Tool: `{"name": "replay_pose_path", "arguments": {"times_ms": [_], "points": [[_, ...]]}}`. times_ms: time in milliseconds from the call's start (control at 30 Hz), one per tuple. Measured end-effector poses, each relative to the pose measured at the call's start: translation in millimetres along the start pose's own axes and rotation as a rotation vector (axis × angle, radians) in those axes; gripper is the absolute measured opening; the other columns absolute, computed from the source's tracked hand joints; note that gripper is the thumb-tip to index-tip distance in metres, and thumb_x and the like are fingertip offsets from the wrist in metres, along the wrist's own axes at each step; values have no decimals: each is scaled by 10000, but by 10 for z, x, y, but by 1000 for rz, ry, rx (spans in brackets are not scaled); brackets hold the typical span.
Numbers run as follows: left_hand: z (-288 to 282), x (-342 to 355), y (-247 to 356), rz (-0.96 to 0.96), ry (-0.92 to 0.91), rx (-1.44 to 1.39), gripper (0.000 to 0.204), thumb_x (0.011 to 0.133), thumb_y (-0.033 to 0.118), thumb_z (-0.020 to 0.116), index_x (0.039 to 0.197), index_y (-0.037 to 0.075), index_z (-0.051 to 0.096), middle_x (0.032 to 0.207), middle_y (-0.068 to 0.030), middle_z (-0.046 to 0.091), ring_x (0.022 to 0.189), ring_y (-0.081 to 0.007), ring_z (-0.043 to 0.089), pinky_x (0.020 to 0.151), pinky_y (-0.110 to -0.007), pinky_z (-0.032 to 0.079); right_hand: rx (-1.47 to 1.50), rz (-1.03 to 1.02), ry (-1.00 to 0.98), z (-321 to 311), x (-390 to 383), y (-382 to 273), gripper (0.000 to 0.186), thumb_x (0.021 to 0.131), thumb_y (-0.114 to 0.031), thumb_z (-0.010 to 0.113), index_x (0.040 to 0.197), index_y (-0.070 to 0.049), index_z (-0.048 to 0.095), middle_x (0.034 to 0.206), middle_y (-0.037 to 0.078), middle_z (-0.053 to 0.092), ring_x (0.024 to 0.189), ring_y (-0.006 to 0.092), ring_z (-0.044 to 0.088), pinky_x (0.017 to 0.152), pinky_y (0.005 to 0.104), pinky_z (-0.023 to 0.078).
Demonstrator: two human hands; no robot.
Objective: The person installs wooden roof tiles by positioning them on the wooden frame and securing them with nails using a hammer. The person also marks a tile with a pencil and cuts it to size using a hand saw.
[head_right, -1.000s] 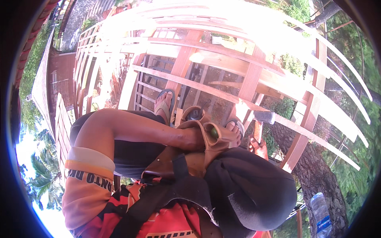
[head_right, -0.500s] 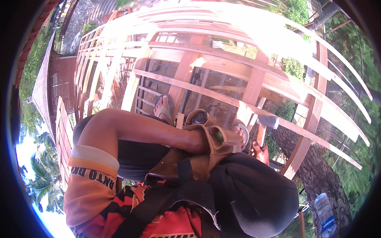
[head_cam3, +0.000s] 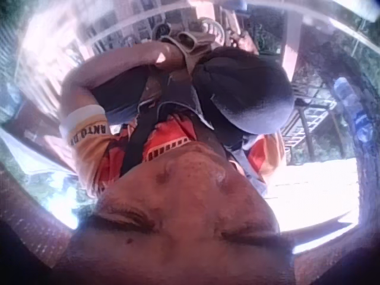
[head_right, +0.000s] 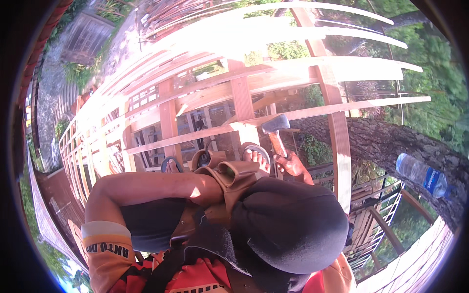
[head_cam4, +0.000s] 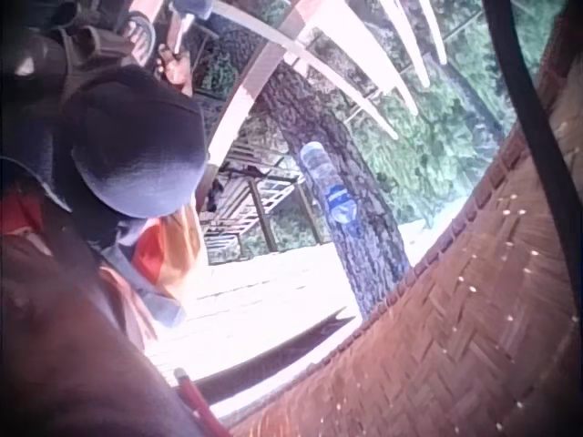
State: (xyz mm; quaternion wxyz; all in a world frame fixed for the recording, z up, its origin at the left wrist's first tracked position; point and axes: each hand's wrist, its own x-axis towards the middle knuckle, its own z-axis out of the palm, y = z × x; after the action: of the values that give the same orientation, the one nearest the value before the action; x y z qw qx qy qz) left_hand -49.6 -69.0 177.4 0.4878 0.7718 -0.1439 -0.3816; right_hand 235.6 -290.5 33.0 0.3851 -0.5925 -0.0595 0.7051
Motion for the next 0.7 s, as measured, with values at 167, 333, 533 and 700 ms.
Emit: {"name": "replay_pose_path", "arguments": {"times_ms": [167,333,533,700], "points": [[-1436,-54,651,85,-195,-13,175,878,87,629,1038,24,597,906,-152,680,845,-321,683,705,-411,530,-29,-71,-29,-26,-76,38,264,953,-288,700,973,-52,583,677,-13,535,538,89,509,465,279,414],[-2230,232,386,-95,373,-522,144,948,135,676,964,28,580,789,-41,637,584,-92,613,504,-253,470,80,-231,42,245,-287,133,331,974,-224,663,1193,-4,548,669,-15,531,489,84,476,443,263,369],[-2354,1184,-326,-40,801,-740,121,964,118,647,1008,35,571,818,-47,630,558,-87,605,450,-204,437,209,-255,265,480,-552,132,523,951,-209,685,1382,-3,474,702,-19,544,522,78,466,468,270,367],[-2111,1800,-703,-12,905,-888,141,960,121,649,1044,33,578,837,-41,647,606,-83,630,444,-210,421,187,-215,446,420,-851,192,532,940,-238,705,1356,-13,461,720,-22,525,534,77,452,482,263,352]]}}
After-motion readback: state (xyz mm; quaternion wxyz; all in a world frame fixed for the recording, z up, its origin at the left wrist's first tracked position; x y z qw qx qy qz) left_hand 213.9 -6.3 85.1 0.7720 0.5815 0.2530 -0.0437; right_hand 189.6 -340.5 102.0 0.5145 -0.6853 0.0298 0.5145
